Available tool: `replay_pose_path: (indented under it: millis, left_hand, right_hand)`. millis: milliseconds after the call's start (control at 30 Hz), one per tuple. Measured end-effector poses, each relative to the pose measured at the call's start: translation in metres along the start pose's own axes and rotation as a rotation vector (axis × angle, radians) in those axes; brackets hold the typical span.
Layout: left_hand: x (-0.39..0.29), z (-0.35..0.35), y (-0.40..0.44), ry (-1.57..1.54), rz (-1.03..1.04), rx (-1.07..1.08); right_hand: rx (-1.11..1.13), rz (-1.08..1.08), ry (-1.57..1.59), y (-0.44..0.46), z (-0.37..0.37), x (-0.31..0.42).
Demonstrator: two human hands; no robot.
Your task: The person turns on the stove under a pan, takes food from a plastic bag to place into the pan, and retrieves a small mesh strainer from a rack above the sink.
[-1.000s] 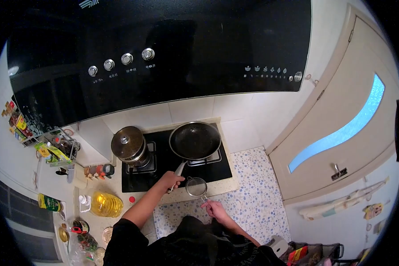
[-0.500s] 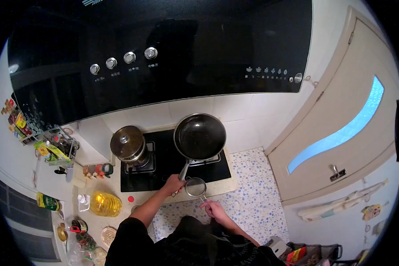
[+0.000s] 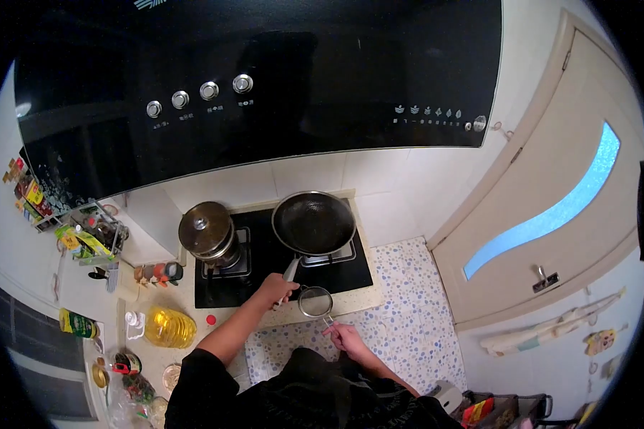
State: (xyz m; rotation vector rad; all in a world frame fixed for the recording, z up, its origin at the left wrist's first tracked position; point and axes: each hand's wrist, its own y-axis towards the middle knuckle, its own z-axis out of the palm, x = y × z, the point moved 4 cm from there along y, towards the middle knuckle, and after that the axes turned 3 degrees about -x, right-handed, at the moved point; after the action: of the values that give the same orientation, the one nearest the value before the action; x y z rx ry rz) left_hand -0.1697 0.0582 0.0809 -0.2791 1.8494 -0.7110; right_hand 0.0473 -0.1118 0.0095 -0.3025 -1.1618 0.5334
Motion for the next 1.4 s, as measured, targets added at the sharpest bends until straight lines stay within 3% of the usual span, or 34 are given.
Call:
replay_pose_path:
  millis: [300, 600, 900, 1400]
  left_hand:
    - [0.021, 0.006, 0.001, -0.244, -0.029, 0.188]
    - [0.021, 0.016, 0.004, -0.146, 0.174, 0.153]
    - [0.005, 0.012, -0.003, 0.007, 0.135, -0.002]
    - [0.019, 0.014, 0.012, -0.038, 0.101, 0.07]
  right_hand:
    - [0.019, 0.027, -0.021, 0.007, -0.003, -0.009]
    - [-0.026, 0.055, -0.043, 0.0, -0.004, -0.002]
    - [-0.076, -0.017, -0.065, 0.005, -0.01, -0.005]
    - [-0.052, 0.013, -0.036, 0.007, -0.009, -0.006]
